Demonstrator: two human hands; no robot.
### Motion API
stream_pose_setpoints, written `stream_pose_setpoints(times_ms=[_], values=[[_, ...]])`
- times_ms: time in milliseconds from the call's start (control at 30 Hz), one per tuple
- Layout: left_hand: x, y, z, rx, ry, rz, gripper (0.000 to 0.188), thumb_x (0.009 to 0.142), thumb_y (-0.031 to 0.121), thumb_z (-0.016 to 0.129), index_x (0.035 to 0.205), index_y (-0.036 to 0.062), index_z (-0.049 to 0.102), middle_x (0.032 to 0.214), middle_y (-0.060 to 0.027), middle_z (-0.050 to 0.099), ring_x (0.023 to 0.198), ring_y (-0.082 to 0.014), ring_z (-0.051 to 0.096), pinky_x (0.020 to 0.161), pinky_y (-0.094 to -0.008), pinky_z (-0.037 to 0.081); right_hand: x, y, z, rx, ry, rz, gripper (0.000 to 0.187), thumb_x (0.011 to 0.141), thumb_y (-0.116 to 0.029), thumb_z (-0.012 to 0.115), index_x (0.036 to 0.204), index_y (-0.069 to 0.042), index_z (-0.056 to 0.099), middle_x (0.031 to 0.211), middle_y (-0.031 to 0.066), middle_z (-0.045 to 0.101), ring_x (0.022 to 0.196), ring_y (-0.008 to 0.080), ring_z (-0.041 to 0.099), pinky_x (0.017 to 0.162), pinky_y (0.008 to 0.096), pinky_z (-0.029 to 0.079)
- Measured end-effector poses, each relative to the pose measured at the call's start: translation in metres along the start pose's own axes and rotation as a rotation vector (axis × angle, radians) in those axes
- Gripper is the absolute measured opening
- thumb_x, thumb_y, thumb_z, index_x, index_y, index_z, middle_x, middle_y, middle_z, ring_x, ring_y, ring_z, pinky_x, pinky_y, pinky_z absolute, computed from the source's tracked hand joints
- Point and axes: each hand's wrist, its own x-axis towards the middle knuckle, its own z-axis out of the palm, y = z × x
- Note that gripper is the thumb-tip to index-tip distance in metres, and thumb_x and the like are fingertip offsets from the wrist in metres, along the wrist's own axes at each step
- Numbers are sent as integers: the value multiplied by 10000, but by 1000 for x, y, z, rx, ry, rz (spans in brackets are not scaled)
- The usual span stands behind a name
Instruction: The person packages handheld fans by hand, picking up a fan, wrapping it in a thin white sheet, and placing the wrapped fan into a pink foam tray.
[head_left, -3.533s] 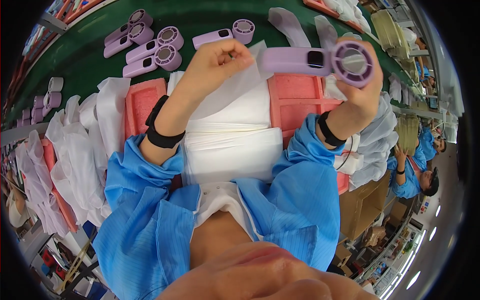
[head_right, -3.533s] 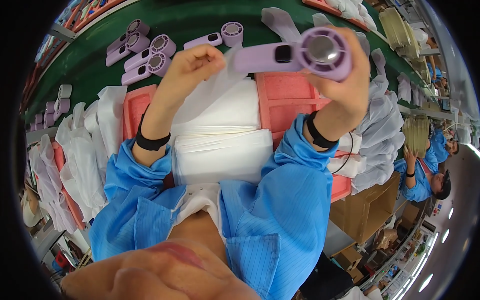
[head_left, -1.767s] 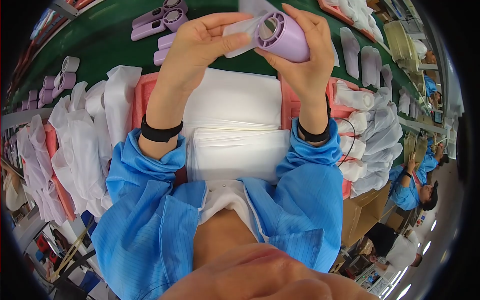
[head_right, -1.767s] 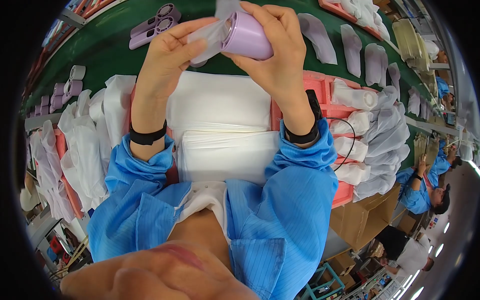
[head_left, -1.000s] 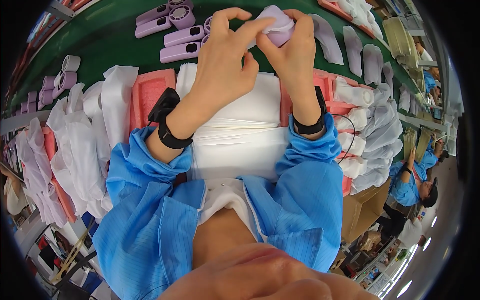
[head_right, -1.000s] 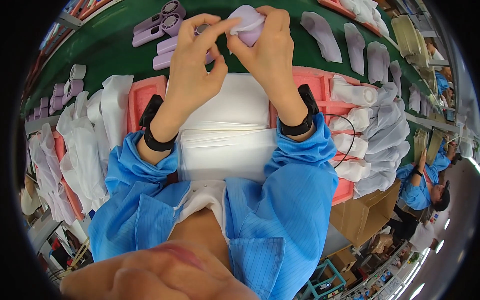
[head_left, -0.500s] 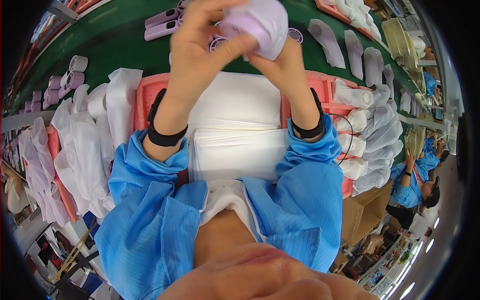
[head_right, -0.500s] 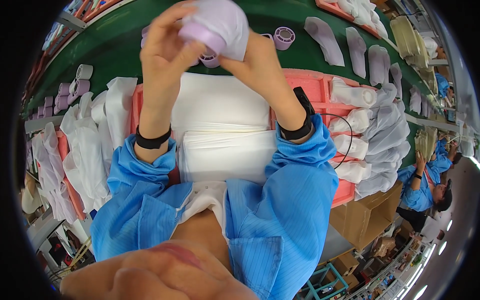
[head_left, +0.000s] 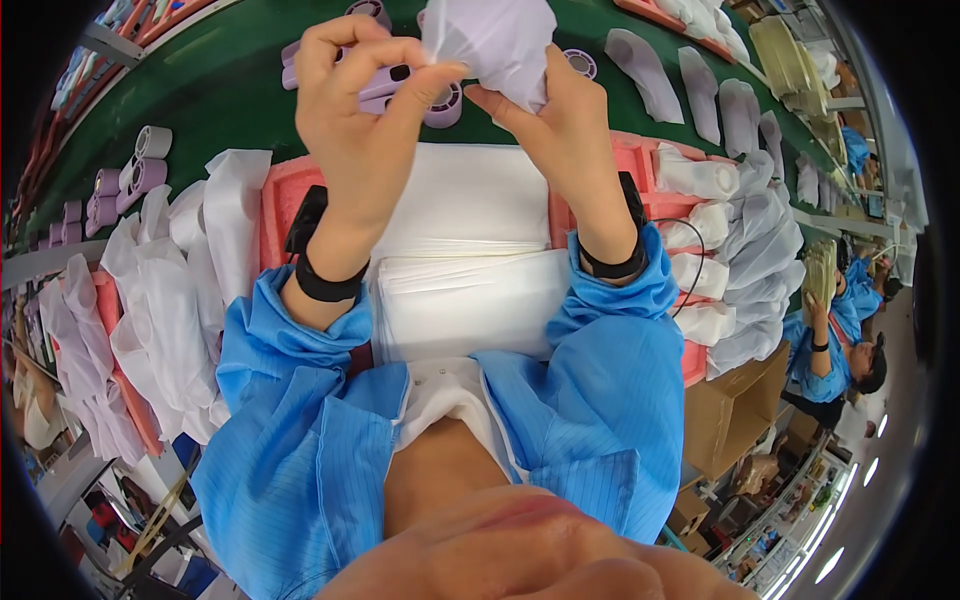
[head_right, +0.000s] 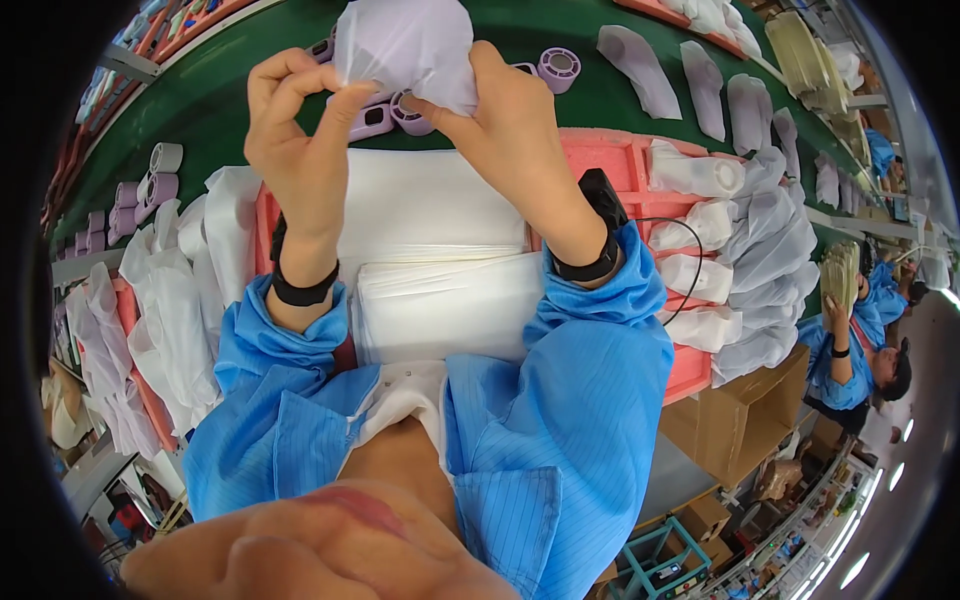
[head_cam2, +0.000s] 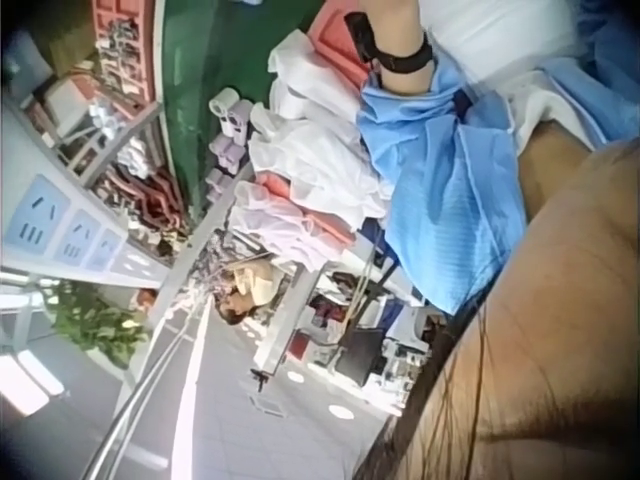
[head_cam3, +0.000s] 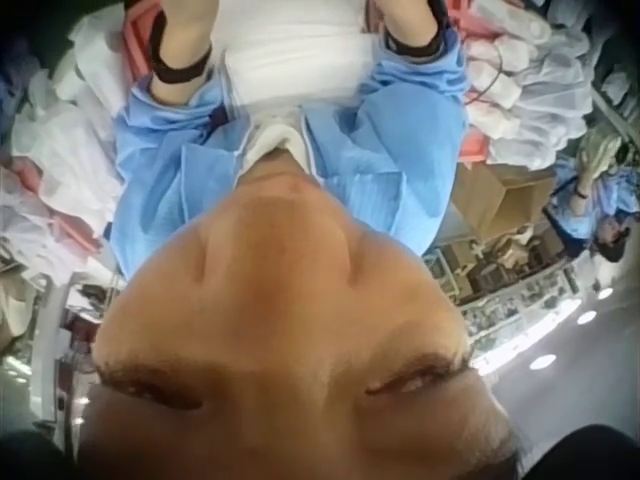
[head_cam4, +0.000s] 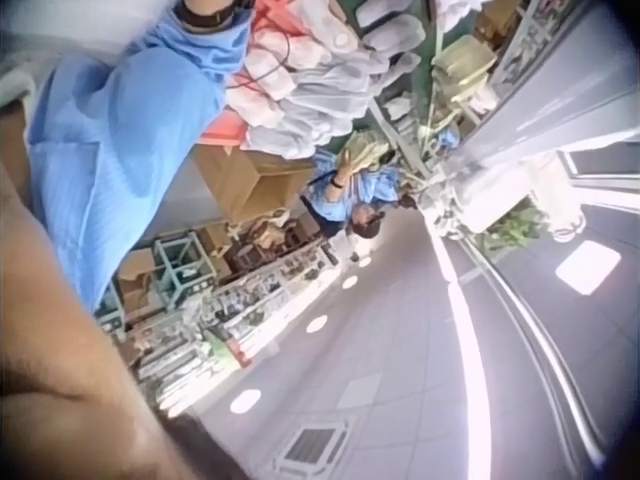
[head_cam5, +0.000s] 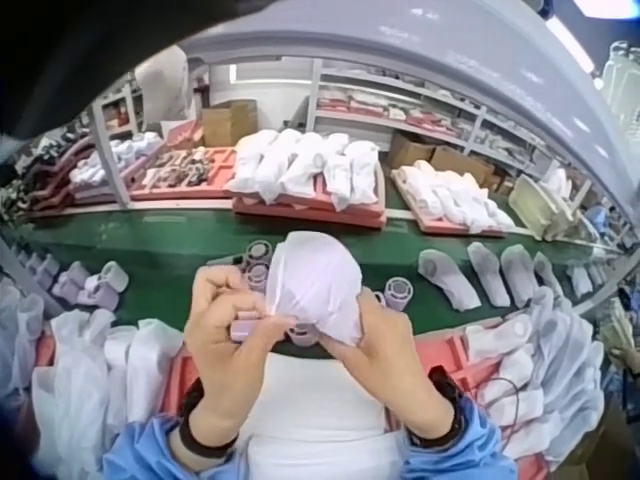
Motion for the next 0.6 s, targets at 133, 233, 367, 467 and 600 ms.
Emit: stream_pose_setpoints(times_ms=[133, 233, 367, 467, 600], values=[[0, -35, 5, -188, 53, -222, 238, 724, 91, 761, 939, 71, 660, 888, -45, 578, 720, -157, 558, 635, -275, 437, 9, 20, -23, 191, -219, 28, 371, 772, -184, 762, 1064, -17, 606, 847, 75, 669, 749, 114, 619, 660, 277, 487], [-15, -26, 34, -280, -104, -345, 232, 728, 142, 762, 923, 82, 651, 835, -45, 586, 652, -164, 564, 564, -290, 436, 26, 76, -50, 252, 12, 163, 387, 790, -274, 742, 1054, -23, 612, 865, 108, 673, 772, 152, 631, 689, 291, 486], [-56, -2, 66, -163, -553, -397, 230, 742, 229, 762, 856, 84, 624, 810, -65, 580, 714, -194, 584, 607, -308, 459, 41, 213, -49, -462, 353, 261, 414, 762, -232, 700, 1096, -13, 589, 1015, 207, 659, 936, 370, 629, 805, 407, 493], [-84, 3, 72, 69, -828, -346, 204, 747, 216, 757, 814, 87, 614, 819, -69, 574, 809, -212, 608, 659, -318, 474, 46, 228, -24, -724, 235, 332, 458, 732, -196, 687, 1142, -25, 574, 1094, 223, 626, 1013, 374, 598, 849, 410, 481], [-100, -1, 77, 121, -829, -104, 195, 761, 246, 734, 794, 99, 610, 821, -73, 558, 873, -254, 603, 666, -366, 475, 47, 215, -27, -603, 178, 148, 552, 675, -173, 689, 1195, -42, 559, 1167, 235, 583, 1071, 373, 567, 899, 404, 466]])
